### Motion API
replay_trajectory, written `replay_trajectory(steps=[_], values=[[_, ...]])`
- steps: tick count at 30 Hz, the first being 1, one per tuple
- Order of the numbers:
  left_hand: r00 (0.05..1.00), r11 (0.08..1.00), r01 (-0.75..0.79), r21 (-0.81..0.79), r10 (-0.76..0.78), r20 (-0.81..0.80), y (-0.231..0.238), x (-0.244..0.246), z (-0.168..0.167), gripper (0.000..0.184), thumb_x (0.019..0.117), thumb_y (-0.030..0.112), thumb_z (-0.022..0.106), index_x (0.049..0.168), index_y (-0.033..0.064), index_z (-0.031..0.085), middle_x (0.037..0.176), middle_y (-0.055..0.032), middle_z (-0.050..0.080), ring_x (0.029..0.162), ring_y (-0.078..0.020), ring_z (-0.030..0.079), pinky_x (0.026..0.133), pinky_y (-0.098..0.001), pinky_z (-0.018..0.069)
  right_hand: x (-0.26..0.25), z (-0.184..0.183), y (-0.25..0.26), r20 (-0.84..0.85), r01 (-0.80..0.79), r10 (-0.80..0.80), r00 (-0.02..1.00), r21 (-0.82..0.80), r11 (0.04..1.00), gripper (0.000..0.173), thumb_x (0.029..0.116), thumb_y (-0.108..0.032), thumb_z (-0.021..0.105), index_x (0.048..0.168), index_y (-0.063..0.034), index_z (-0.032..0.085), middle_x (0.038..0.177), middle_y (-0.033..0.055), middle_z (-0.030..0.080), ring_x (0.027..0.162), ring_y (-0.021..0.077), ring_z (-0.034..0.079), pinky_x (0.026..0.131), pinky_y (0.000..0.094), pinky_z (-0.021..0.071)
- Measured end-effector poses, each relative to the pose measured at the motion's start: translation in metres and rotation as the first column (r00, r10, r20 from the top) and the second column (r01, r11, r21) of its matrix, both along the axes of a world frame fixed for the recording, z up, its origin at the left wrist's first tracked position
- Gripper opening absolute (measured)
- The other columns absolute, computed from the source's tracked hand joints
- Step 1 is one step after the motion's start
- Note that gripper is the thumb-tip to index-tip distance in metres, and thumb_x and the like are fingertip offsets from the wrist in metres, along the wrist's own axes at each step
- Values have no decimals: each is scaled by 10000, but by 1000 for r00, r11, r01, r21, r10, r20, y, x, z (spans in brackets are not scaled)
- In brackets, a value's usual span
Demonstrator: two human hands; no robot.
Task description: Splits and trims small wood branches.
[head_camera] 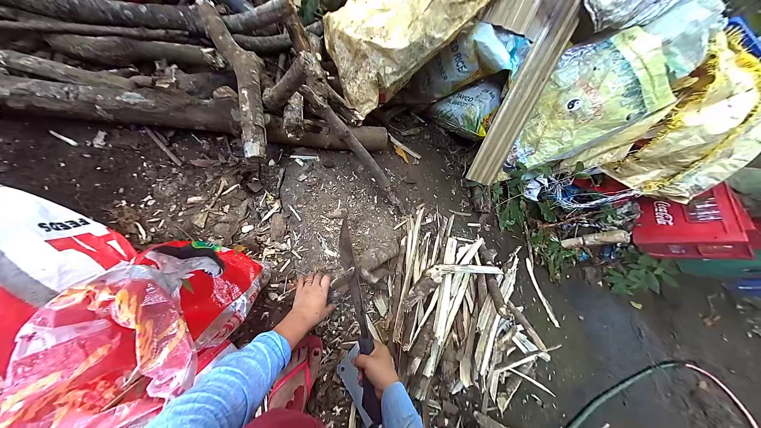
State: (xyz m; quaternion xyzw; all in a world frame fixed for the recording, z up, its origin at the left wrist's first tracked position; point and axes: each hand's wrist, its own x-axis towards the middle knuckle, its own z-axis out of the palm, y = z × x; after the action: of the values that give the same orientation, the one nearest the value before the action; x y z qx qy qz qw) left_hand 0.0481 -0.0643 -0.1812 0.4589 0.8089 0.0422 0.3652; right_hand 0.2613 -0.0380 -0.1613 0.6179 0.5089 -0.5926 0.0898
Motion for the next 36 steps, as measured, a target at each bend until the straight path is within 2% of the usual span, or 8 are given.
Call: replay_trajectory(steps=[3,5,8,13,20,27,30,36], values=[[1000,1000,-5,-17,5,10,19,0,3,911,907,397,769,1575,-12,304,1568,-251,431,1500,-405,361,1261,-562,190,4,11,8,401,-343,259,879,153,927,418,905,-172,722,1288,-29,636,1116,195,724,1022,332,713,913,537,558],[1000,1000,17,-6,-17,21,27,-1,1,912,900,374,788,1587,27,299,1562,-234,449,1456,-407,427,1235,-576,250,16,12,14,489,-366,223,843,217,905,463,922,-213,712,1347,-54,619,1183,205,724,1144,375,690,986,587,523],[999,999,40,-16,-40,18,39,4,-3,1027,836,351,847,1630,110,243,1593,-238,400,1436,-445,435,1184,-634,307,39,8,21,290,-124,7,957,388,913,415,859,-116,785,1219,47,656,995,245,712,950,387,696,889,580,538],[1000,992,8,-126,-6,18,54,-1,2,1139,803,227,855,1667,219,114,1491,-292,488,1295,-497,554,1052,-661,441,49,8,13,-61,303,-304,951,386,871,308,801,40,748,1069,75,599,691,128,618,530,203,597,554,389,550],[995,996,18,-89,-26,-98,54,-34,24,1054,813,184,826,1653,171,190,1452,-277,534,1332,-472,529,1120,-645,373,74,5,-2,-43,273,-277,960,365,890,301,753,38,738,1022,67,605,620,94,605,488,175,588,522,363,542],[986,991,-118,-63,110,-126,66,-66,-1,1000,800,264,841,1618,130,283,1439,-238,567,1281,-439,585,1072,-628,438,54,5,-12,-2,212,-221,975,276,937,366,766,27,739,1107,78,616,707,126,634,547,203,619,572,391,561],[992,994,-110,11,110,-57,62,-72,-5,854,923,368,765,1593,87,315,1476,-248,534,1307,-440,572,1099,-613,428,47,-1,-20,-61,243,-235,970,213,947,327,760,59,737,1057,73,602,664,115,623,497,182,600,526,354,556],[979,924,-203,325,185,86,40,-60,11,599,1026,204,633,1530,-38,417,1479,-301,500,1395,-450,482,1187,-567,351,44,-16,-35,-79,389,-398,914,-113,914,180,929,80,629,1068,47,519,623,91,566,466,163,574,483,313,551]])
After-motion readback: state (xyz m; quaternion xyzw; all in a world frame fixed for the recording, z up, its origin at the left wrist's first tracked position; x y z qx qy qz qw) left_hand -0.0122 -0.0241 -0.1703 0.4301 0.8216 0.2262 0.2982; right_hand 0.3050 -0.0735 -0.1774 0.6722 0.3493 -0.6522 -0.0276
